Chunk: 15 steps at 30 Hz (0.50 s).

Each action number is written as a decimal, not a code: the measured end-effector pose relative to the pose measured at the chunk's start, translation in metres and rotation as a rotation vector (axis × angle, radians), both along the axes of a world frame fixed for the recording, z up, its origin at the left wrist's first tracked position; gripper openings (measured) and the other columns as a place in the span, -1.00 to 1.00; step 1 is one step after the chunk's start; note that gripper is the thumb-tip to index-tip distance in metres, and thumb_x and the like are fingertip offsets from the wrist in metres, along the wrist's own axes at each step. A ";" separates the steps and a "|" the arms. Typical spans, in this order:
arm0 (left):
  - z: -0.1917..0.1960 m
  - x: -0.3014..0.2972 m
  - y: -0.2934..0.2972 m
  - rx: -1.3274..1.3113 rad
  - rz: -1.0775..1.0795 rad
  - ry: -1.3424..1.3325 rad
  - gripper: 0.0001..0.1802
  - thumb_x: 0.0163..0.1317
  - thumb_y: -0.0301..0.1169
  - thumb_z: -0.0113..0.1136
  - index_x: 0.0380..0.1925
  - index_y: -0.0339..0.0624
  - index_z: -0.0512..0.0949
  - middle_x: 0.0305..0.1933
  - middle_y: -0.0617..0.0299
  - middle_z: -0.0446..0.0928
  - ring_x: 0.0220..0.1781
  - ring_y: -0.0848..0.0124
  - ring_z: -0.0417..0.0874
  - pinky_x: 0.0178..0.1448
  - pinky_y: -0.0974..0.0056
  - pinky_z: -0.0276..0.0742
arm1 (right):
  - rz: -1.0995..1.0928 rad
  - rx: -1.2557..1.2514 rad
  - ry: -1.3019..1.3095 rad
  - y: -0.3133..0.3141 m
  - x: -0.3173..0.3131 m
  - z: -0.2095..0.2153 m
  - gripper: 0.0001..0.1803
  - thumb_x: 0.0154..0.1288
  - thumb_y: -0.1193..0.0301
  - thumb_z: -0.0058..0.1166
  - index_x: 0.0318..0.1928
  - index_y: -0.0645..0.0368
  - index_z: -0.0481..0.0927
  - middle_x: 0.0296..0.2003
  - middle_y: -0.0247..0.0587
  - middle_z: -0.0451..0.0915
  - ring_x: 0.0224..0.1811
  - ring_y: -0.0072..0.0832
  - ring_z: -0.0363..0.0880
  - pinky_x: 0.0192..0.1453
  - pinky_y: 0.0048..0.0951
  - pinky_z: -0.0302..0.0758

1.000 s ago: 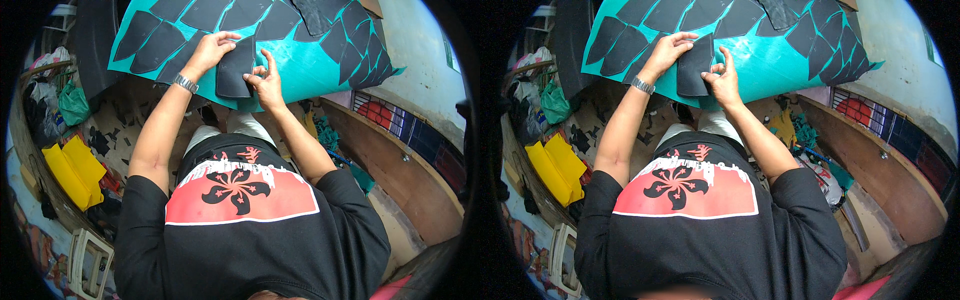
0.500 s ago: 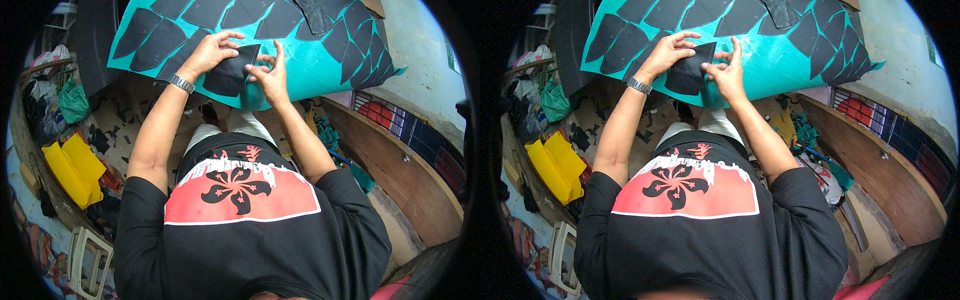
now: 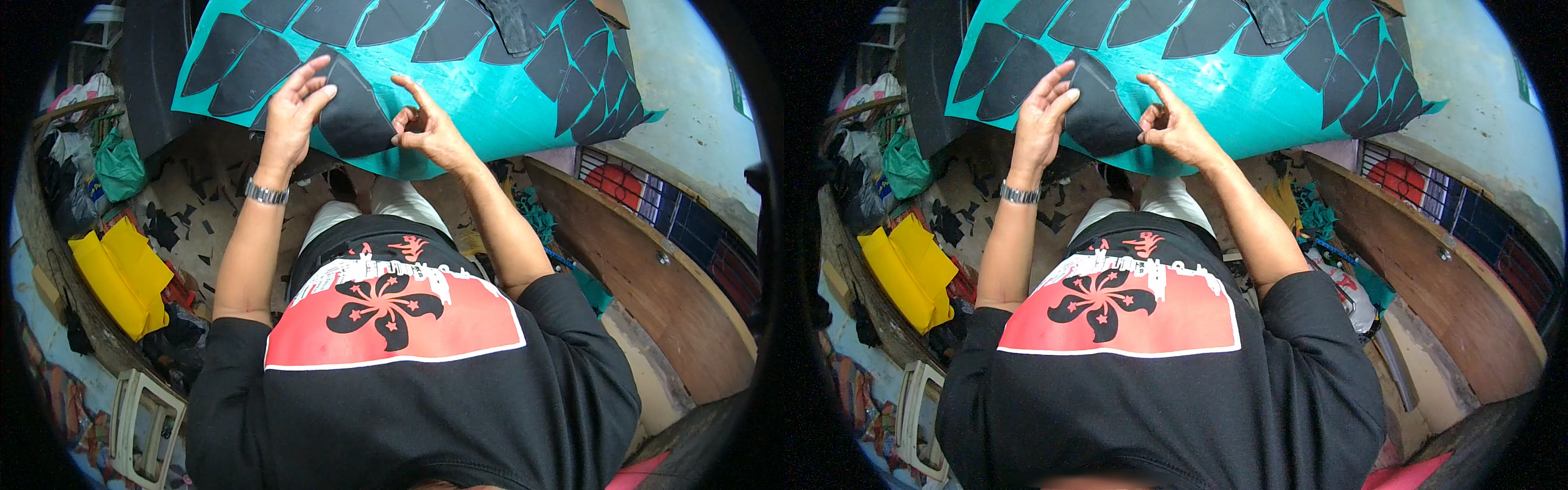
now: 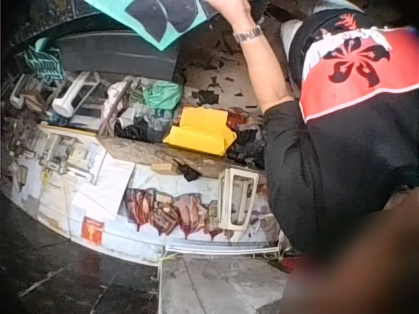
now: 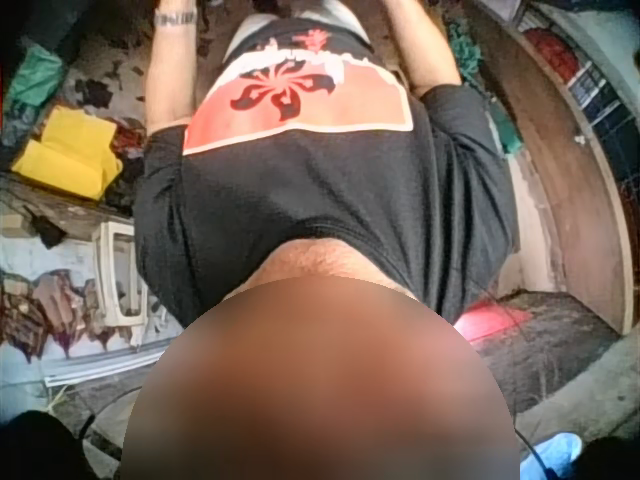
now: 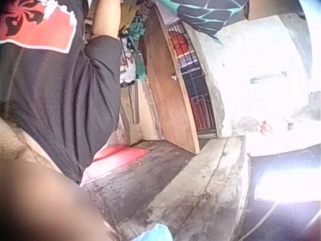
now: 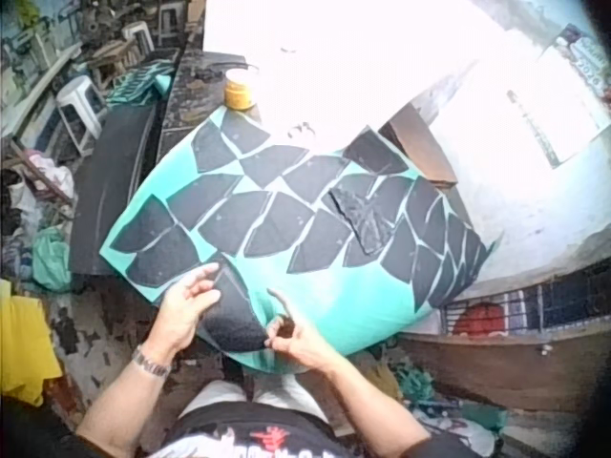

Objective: The person arranges black foam pieces on a green foam sheet, then uses scissors to cut along the outlines of the pieces. The person handles the foam pieces one at a time and trims the green sheet to separate the shapes.

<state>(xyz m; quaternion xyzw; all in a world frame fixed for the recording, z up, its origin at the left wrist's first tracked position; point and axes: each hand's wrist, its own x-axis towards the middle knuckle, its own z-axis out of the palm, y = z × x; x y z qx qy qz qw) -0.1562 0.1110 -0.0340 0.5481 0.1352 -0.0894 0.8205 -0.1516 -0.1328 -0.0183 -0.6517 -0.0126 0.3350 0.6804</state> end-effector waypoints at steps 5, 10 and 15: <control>-0.003 -0.047 0.005 0.118 0.047 0.199 -0.79 0.30 -0.42 0.34 -0.12 -0.25 0.61 -0.23 0.27 0.69 -0.25 0.58 0.69 -0.23 0.49 0.61 | -0.029 -0.081 -0.140 -0.023 0.037 0.013 -0.01 0.10 0.70 0.14 0.55 -0.07 0.09 -0.26 -0.34 0.52 -0.18 -0.62 0.49 -0.06 -0.52 0.51; -0.015 -0.063 -0.015 0.347 -0.106 0.270 -0.81 0.33 -0.31 0.34 -0.27 -0.21 0.62 -0.38 0.30 0.69 -0.34 0.57 0.73 -0.37 0.53 0.51 | 0.082 -0.131 -0.340 -0.020 0.093 -0.001 0.07 0.04 0.64 0.32 0.55 -0.09 0.10 -0.16 -0.27 0.58 -0.20 -0.61 0.49 -0.02 -0.47 0.54; -0.018 -0.061 -0.015 0.547 -0.147 0.279 -0.75 0.35 -0.25 0.32 -0.31 -0.24 0.64 -0.41 0.31 0.68 -0.39 0.57 0.73 -0.41 0.52 0.47 | 0.093 -0.300 -0.378 0.008 0.108 -0.019 0.14 -0.03 0.78 0.14 0.58 -0.12 0.00 -0.36 -0.28 0.53 -0.36 -0.54 0.48 -0.25 -0.50 0.50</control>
